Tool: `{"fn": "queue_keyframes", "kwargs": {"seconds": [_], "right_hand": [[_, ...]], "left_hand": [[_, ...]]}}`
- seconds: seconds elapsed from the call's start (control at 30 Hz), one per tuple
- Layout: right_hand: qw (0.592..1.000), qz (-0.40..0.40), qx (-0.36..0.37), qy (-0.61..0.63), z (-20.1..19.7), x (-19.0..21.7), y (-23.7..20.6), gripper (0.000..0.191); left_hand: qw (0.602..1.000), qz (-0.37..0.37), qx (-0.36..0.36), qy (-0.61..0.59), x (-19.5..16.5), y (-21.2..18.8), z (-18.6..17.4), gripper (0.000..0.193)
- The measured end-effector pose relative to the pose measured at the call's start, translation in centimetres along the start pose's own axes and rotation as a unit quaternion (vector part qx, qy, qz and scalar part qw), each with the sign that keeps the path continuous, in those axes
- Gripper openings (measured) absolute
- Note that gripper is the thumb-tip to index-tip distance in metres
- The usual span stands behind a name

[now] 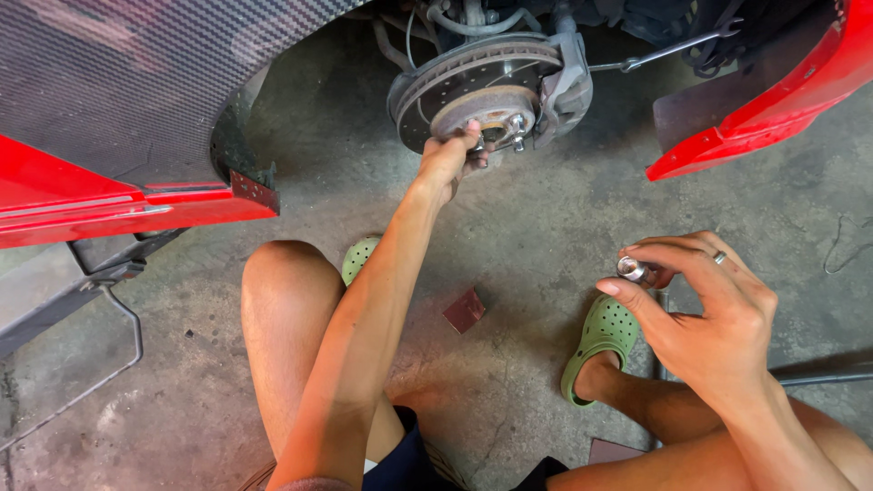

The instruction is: The person crouches beside the exposed wheel hub of a red car and threads lug nuts onto the wheel studs by hand, turning each nut several times. They then fit a socket onto a breaker bar and use both hands to tighten the lug nuts on the hub.

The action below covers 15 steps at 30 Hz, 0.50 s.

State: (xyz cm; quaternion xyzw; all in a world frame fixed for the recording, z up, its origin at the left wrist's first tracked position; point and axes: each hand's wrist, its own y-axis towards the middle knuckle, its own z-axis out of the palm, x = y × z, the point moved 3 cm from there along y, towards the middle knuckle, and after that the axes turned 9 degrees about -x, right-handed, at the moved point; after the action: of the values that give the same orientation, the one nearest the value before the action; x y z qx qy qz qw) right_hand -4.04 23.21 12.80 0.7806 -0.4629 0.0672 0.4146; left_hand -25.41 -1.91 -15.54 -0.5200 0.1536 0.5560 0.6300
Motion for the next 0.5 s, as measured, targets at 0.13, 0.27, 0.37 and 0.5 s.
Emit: {"fn": "queue_keyframes", "kwargs": {"seconds": [0.13, 0.27, 0.37, 0.5], "right_hand": [[1.000, 0.001, 0.000, 0.003, 0.1, 0.0, 0.0, 0.035], [1.000, -0.002, -0.001, 0.004, 0.0, -0.1, 0.0, 0.035], [1.000, -0.004, 0.004, 0.001, 0.1, -0.1, 0.0, 0.034], [1.000, -0.005, 0.001, 0.002, 0.1, -0.1, 0.0, 0.035]], "left_hand": [[0.999, -0.005, 0.026, -0.029, -0.2, -0.3, 0.4, 0.036], [0.998, -0.018, -0.020, 0.064, -0.7, -1.5, 0.4, 0.046], [0.991, -0.072, -0.046, 0.101, -1.1, -2.6, 0.5, 0.051], [0.984, -0.038, -0.162, 0.057, -1.7, -3.3, 0.0, 0.051]]}}
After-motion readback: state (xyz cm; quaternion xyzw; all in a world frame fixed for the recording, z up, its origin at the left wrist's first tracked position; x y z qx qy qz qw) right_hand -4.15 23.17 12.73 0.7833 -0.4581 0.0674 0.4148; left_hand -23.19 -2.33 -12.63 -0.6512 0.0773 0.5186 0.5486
